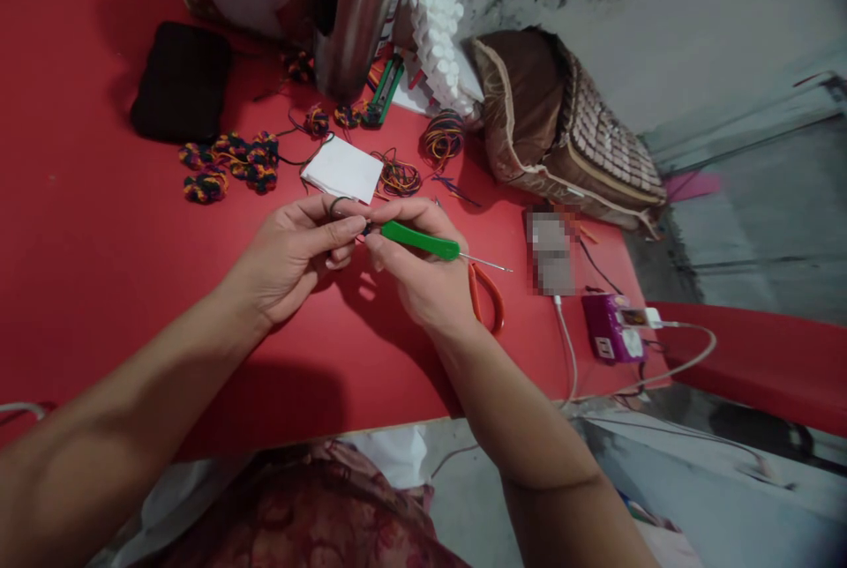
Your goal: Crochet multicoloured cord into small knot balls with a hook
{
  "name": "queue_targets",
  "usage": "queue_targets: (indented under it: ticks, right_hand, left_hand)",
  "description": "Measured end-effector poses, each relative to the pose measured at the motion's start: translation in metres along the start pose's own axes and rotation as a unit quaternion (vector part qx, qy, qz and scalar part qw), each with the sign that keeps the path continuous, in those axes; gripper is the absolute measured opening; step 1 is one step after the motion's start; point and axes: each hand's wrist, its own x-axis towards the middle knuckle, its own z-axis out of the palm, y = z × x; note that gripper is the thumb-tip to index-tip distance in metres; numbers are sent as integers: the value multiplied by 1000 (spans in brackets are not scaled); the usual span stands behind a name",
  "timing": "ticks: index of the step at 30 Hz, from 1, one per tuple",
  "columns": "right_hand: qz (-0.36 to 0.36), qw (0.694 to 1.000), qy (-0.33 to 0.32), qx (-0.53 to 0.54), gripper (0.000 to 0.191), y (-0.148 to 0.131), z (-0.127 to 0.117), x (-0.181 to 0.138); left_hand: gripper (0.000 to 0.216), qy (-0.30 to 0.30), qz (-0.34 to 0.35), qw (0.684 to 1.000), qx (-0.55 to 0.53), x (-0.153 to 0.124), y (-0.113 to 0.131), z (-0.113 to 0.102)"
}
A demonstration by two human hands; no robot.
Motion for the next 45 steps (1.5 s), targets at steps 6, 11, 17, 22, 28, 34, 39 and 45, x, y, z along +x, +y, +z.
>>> queue_targets:
  ticks: [6, 11, 17, 22, 28, 34, 39, 45]
  right_hand:
    - [50, 997, -15, 51, 35, 2, 0, 3]
    - [101, 990, -17, 95, 33, -1, 4, 6]
    - [92, 990, 12, 103, 27, -1, 6, 6]
    - [72, 994, 23, 75, 27, 2, 4, 5]
    - [61, 996, 5, 70, 28, 3, 4, 2]
    - [66, 994, -23, 81, 28, 0, -1, 3]
    - [57, 996, -56, 48, 27, -7, -5, 3]
    - [-2, 999, -34, 32, 15, -8, -7, 4]
  left_hand:
    - [17, 28, 0, 1000, 6, 3, -2, -2]
    - [19, 54, 18, 998, 35, 1, -2, -1]
    - [16, 67, 29, 996, 58, 1, -7, -2]
    - [16, 76, 22, 995, 54, 2, -10, -3]
    - [14, 36, -4, 999, 21, 5, -6, -1]
    - [16, 21, -17, 1000, 9, 3, 0, 1]
    - [15, 2, -10, 998, 55, 1, 5, -3]
    - [22, -6, 6, 998, 70, 0, 6, -5]
